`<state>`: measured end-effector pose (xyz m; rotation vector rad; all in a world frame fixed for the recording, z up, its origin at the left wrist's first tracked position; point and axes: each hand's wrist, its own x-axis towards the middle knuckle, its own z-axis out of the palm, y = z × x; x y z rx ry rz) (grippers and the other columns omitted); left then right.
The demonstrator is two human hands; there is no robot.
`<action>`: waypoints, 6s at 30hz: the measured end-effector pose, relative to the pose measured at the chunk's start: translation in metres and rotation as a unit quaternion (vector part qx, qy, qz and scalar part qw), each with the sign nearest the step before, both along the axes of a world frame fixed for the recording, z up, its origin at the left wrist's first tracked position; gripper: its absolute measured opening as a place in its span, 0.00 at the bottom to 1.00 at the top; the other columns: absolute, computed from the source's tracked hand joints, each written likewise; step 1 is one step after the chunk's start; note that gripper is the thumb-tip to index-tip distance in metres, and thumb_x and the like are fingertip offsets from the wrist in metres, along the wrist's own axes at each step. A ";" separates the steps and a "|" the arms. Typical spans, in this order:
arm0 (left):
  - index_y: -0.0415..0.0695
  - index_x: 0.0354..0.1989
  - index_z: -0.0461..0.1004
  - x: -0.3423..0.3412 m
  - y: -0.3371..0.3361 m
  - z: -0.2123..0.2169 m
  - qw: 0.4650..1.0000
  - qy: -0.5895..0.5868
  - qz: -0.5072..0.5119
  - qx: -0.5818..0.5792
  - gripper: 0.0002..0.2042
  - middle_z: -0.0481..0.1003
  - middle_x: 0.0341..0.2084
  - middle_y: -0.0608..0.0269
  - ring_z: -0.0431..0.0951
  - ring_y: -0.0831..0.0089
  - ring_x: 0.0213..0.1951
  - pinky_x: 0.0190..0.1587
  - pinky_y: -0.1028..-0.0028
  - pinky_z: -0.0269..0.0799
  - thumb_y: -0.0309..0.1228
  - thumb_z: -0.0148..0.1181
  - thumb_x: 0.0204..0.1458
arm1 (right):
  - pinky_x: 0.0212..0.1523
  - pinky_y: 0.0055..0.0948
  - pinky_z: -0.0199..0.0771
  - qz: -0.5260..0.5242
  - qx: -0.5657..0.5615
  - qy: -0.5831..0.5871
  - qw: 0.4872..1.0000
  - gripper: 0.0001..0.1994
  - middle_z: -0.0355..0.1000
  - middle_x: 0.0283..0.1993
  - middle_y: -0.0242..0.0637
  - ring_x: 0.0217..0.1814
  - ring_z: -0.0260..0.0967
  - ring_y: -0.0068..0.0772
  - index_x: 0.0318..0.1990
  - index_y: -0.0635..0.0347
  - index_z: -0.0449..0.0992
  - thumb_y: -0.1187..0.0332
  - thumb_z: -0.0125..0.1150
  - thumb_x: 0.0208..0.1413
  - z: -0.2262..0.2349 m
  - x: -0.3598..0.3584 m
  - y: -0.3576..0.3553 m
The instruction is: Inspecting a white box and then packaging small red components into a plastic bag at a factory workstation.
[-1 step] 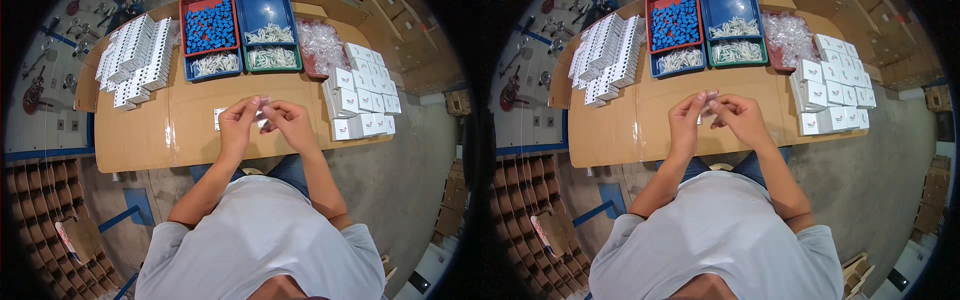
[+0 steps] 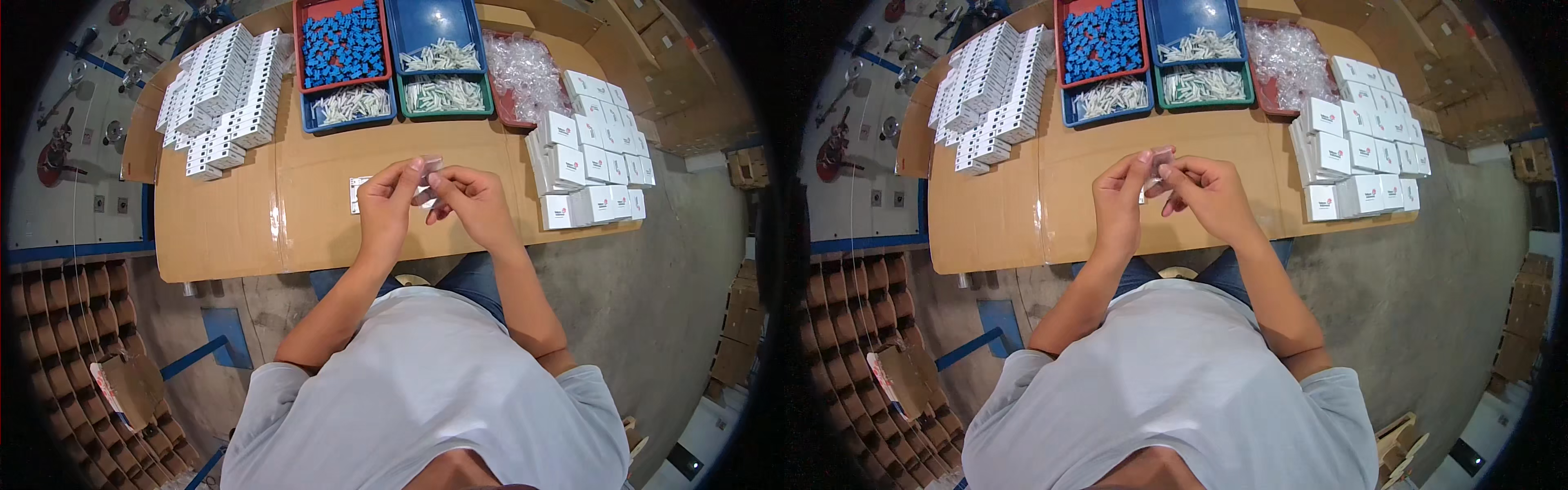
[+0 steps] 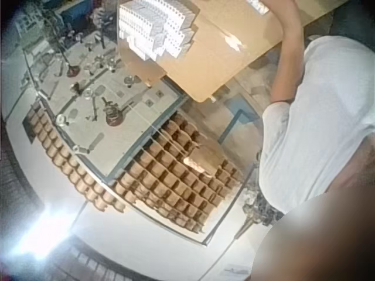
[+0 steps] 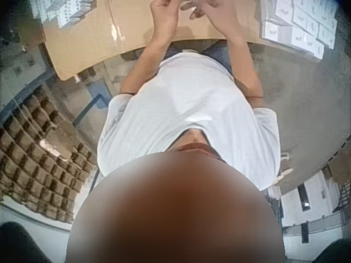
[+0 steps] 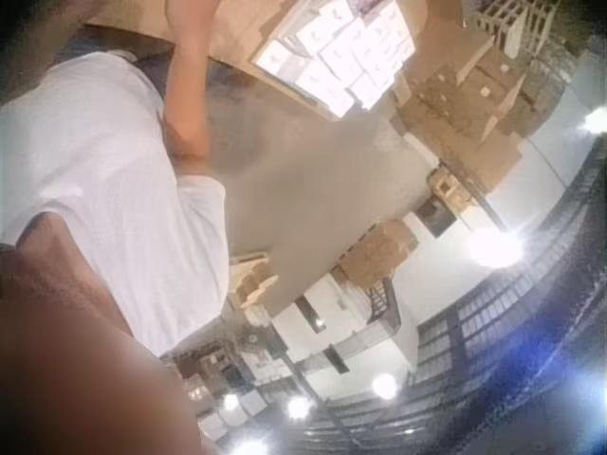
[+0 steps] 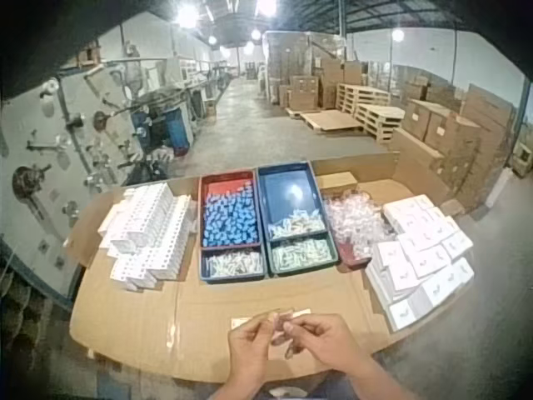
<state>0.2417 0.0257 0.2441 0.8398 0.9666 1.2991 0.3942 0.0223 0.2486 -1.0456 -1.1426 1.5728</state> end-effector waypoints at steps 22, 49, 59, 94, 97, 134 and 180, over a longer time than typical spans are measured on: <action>0.38 0.48 0.82 -0.008 0.003 -0.013 0.999 0.031 -0.007 -0.030 0.13 0.81 0.38 0.62 0.75 0.81 0.34 0.38 0.76 0.77 0.35 0.61 0.65 | 0.26 0.16 0.67 -0.085 0.017 -0.075 0.993 0.11 0.78 0.32 0.27 0.28 0.68 0.12 0.48 0.64 0.80 0.66 0.65 0.65 0.001 0.012 0.000; 0.37 0.40 0.79 -0.009 -0.016 -0.018 0.995 0.076 0.040 0.053 0.06 0.81 0.33 0.67 0.77 0.84 0.34 0.40 0.81 0.74 0.28 0.66 0.61 | 0.30 0.16 0.73 -0.125 0.214 -0.123 0.961 0.08 0.77 0.41 0.32 0.35 0.72 0.18 0.44 0.62 0.83 0.78 0.68 0.57 -0.016 -0.013 -0.016; 0.37 0.39 0.79 -0.019 -0.015 -0.025 0.984 0.160 -0.018 0.076 0.07 0.80 0.32 0.67 0.77 0.81 0.34 0.39 0.78 0.73 0.28 0.65 0.61 | 0.26 0.16 0.67 -0.070 0.150 -0.115 0.979 0.09 0.77 0.41 0.30 0.33 0.70 0.16 0.45 0.62 0.82 0.74 0.70 0.57 -0.019 -0.004 -0.012; 0.36 0.30 0.76 -0.024 -0.010 -0.019 0.888 0.438 -0.041 0.134 0.07 0.74 0.22 0.60 0.72 0.75 0.24 0.29 0.74 0.69 0.26 0.65 0.53 | 0.25 0.28 0.71 -0.048 0.274 -0.376 0.884 0.07 0.79 0.32 0.32 0.22 0.73 0.29 0.39 0.57 0.76 0.74 0.67 0.54 -0.020 0.004 -0.003; 0.35 0.30 0.76 -0.024 -0.010 -0.018 0.893 0.427 -0.045 0.133 0.07 0.73 0.21 0.61 0.71 0.76 0.23 0.29 0.74 0.69 0.26 0.65 0.53 | 0.25 0.27 0.71 -0.068 0.229 -0.350 0.906 0.07 0.79 0.33 0.34 0.23 0.73 0.28 0.39 0.59 0.76 0.75 0.67 0.53 -0.022 0.005 -0.002; 0.38 0.45 0.80 -0.029 -0.006 -0.046 0.997 0.038 -0.066 -0.010 0.12 0.80 0.34 0.64 0.75 0.80 0.33 0.36 0.77 0.73 0.35 0.60 0.66 | 0.25 0.16 0.65 -0.037 0.214 -0.148 0.965 0.08 0.79 0.40 0.32 0.30 0.70 0.14 0.42 0.65 0.82 0.79 0.70 0.55 -0.025 0.008 -0.013; 0.41 0.44 0.82 -0.014 -0.010 -0.033 0.952 0.268 0.058 0.134 0.08 0.79 0.26 0.68 0.70 0.84 0.25 0.29 0.80 0.67 0.31 0.66 0.61 | 0.16 0.18 0.60 -0.056 -0.098 0.127 0.985 0.06 0.76 0.35 0.33 0.18 0.66 0.17 0.41 0.64 0.79 0.76 0.68 0.58 -0.029 0.011 -0.007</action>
